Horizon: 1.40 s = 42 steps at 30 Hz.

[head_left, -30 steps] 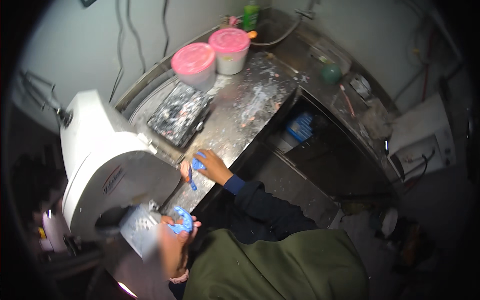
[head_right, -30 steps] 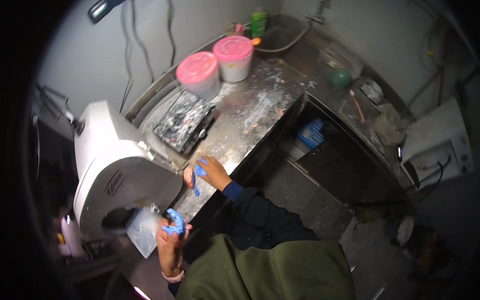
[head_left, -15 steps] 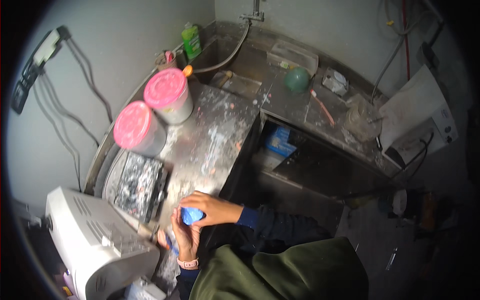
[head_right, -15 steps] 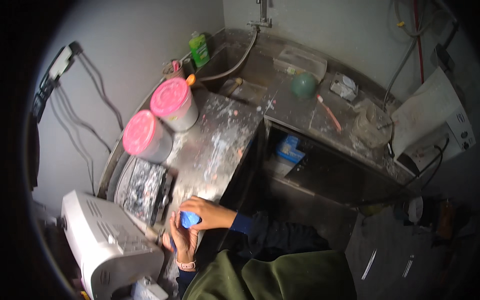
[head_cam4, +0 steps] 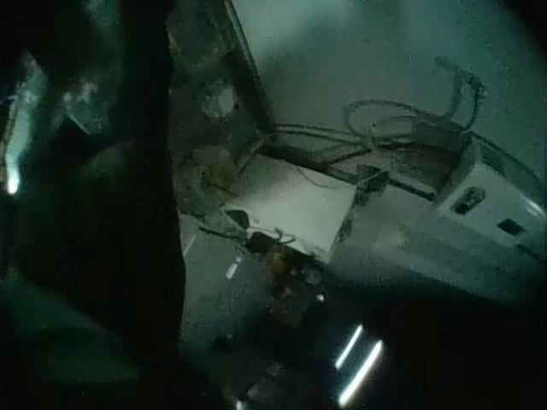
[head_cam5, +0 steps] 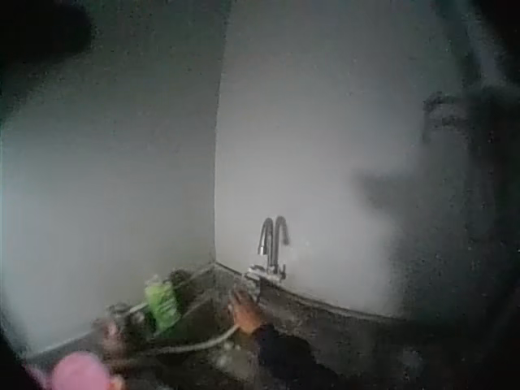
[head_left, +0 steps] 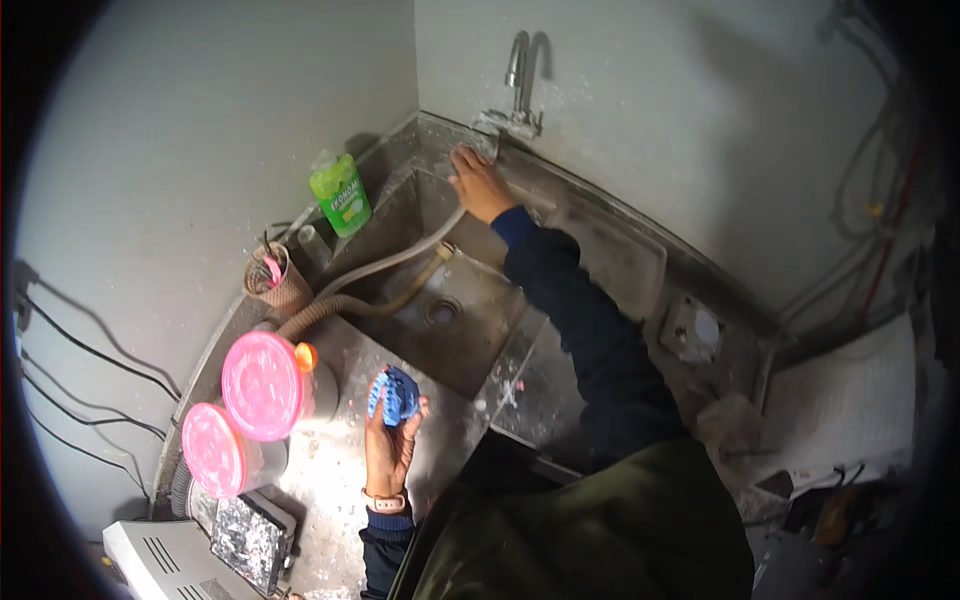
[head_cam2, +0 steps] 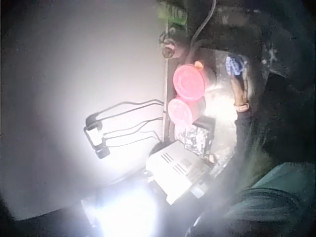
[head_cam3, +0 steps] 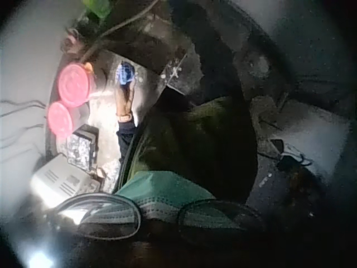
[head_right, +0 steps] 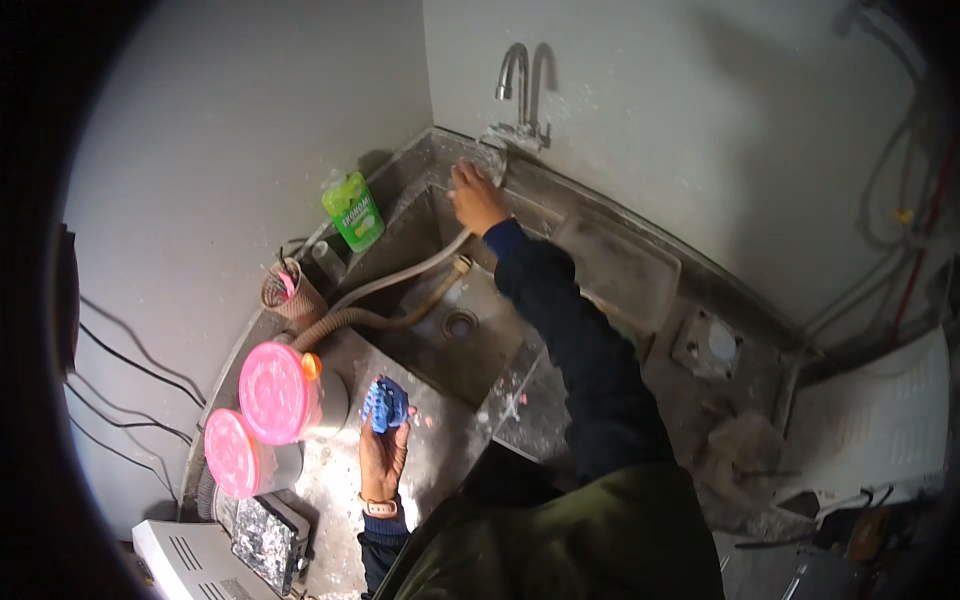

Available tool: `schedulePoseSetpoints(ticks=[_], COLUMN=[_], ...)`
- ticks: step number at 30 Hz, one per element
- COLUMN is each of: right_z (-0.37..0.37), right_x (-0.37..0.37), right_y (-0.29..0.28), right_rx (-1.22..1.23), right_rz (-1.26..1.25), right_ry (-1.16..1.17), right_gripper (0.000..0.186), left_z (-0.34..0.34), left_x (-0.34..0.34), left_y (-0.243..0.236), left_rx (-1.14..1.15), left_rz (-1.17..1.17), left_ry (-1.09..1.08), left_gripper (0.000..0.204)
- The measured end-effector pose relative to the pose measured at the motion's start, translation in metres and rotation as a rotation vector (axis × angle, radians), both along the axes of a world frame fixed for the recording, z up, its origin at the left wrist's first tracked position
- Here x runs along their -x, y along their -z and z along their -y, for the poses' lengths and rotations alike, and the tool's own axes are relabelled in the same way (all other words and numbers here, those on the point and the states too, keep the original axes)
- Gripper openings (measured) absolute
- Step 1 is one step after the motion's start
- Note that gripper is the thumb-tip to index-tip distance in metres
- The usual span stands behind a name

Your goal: The person trims a blue dental model using a grinding machine and then rinses it in a sink.

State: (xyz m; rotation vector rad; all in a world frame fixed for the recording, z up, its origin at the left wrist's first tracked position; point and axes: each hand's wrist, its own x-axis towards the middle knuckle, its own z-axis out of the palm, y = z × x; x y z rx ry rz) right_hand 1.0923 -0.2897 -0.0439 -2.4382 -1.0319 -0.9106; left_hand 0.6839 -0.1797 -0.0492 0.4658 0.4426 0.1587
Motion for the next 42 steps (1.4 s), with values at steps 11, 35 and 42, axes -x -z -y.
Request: schedulePoseSetpoints(ticks=[11, 35, 42], right_z=[-0.011, 0.059, 0.061], right_x=[-0.143, -0.124, -0.104], right_y=[0.000, 0.037, 0.028], right_rx=[0.807, -0.587, -0.319], right_rz=[0.305, -0.265, 0.313], right_ry=[0.320, -0.058, 0.124], right_gripper=[0.095, 0.026, 0.023], left_z=[-0.008, 0.032, 0.057], left_x=[-0.019, -0.290, -0.353], left_y=[0.022, 0.094, 0.100], left_rx=[-0.202, -0.132, -0.245], left_rz=[-0.206, -0.062, -0.059], left_ry=[-0.105, 0.105, 0.001], left_gripper=[0.034, 0.032, 0.027])
